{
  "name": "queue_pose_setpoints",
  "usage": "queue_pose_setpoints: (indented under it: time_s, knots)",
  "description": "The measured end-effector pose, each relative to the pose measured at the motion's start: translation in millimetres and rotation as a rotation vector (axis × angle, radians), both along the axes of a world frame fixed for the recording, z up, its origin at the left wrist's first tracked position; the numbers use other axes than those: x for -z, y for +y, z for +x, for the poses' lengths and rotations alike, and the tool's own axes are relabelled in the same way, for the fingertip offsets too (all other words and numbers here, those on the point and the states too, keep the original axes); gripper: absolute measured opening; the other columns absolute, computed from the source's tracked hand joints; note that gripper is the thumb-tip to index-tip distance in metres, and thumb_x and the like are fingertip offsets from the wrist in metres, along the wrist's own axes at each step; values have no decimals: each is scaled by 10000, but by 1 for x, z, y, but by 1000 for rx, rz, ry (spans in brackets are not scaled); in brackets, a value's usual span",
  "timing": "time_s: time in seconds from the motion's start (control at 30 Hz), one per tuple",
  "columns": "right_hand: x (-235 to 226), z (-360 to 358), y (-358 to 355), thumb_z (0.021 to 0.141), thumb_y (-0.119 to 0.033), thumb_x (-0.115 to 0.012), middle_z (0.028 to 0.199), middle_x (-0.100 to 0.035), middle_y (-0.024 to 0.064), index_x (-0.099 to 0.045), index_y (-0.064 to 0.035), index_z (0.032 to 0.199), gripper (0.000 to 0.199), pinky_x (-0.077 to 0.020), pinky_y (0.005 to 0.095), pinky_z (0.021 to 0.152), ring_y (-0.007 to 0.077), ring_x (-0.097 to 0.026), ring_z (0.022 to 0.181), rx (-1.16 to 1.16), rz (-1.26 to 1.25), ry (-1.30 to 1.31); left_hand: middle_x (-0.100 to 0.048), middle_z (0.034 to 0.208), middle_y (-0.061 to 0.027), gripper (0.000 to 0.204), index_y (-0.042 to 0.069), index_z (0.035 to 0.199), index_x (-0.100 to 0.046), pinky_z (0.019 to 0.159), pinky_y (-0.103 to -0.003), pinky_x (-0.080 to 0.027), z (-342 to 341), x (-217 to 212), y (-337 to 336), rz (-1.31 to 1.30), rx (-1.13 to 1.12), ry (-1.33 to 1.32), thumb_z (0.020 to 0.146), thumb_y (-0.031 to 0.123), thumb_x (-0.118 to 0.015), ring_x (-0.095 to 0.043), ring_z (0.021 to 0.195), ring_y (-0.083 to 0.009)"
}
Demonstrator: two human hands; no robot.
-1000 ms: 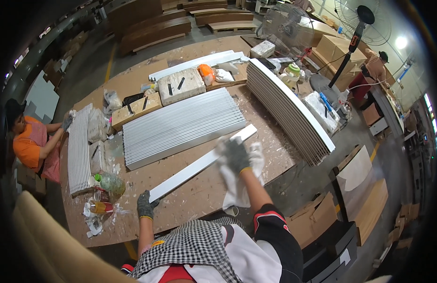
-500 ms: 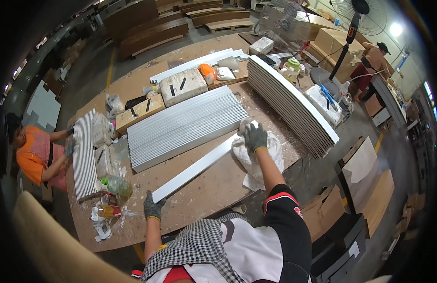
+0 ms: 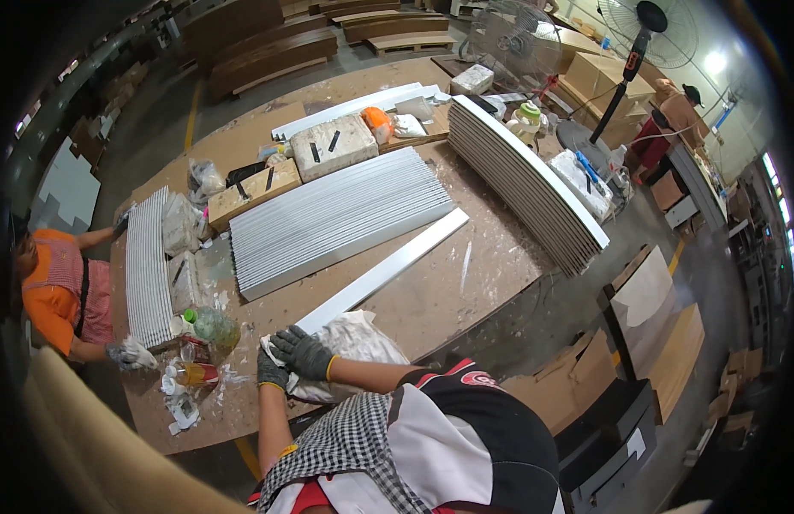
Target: Cleaning individual wooden slats with a white cloth at a workbench in a factory setting.
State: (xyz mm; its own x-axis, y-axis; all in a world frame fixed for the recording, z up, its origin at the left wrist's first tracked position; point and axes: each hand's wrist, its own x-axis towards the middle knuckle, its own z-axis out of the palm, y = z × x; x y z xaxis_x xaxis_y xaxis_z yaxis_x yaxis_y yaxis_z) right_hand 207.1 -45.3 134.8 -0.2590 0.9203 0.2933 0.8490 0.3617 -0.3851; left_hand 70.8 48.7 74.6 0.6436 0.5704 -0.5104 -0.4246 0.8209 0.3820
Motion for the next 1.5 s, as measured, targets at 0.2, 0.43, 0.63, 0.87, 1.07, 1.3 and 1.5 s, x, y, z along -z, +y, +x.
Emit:
queue_pose_setpoints:
  time_s: [0.2, 0.43, 0.63, 0.87, 1.07, 1.3, 1.5]
  knots:
    - [-9, 124, -25, 862, -273, -556, 1285, -512, 170, -536, -64, 1234, 427, -352, 431, 1014, 316, -473, 1164, 147, -98, 106, -589, 1130, -232, 347, -78, 1159, -546, 882, -485, -559, -2, 5, -10, 50, -143, 185, 948, 196, -566, -592, 1020, -358]
    - [12, 97, -22, 813, -242, -582, 1465, -404, 198, -509, -90, 1312, 527, -246, 474, 1145, 342, -346, 1386, 467, -239, 14, -584, 1059, -169, 335, -51, 1134, -564, 721, -435, -612, 23, -32, -20, 177, -161, 490, 914, 193, -631, -613, 922, -321]
    - [10, 138, -45, 753, -141, -574, 1399, -473, 162, -536, -72, 1296, 549, -325, 444, 1081, 327, -442, 1275, 294, -224, -91, -600, 1044, -160, 329, -30, 1129, -576, 673, -422, -605, 28, -13, -18, 126, -259, 568, 918, 215, -637, -627, 895, -313]
    - [33, 393, -93, 900, -246, -455, 1323, -531, 222, -544, -11, 1268, 446, -346, 477, 1054, 375, -458, 1263, 950, -209, -233, -601, 1084, -156, 315, -15, 1128, -577, 676, -423, -600, 19, -18, -20, 135, -234, 527, 918, 213, -637, -624, 928, -321]
    - [51, 419, -95, 854, -164, -510, 1291, -550, 196, -612, -27, 1192, 379, -432, 421, 955, 353, -512, 1183, 1238, -36, -408, -567, 1163, -157, 358, -30, 1205, -547, 701, -410, -608, 23, -34, -28, 167, -269, 600, 930, 188, -618, -607, 973, -309]
    - [-26, 162, -54, 825, -113, -516, 941, -570, 117, -586, -95, 928, 127, -433, 353, 789, 247, -551, 868, 828, 217, 368, -560, 1120, -177, 417, -85, 1230, -502, 653, -340, -631, 24, -47, -29, 177, -250, 585, 941, 198, -602, -626, 921, -291]
    - [-3, 57, -27, 871, -167, -533, 1231, -596, 177, -617, -58, 1139, 301, -501, 430, 877, 362, -600, 1052, 9, -95, 116, -618, 1209, -159, 441, -14, 1188, -598, 942, -334, -461, 26, 16, -16, 389, -86, 724, 969, 360, -515, -595, 1027, -210]
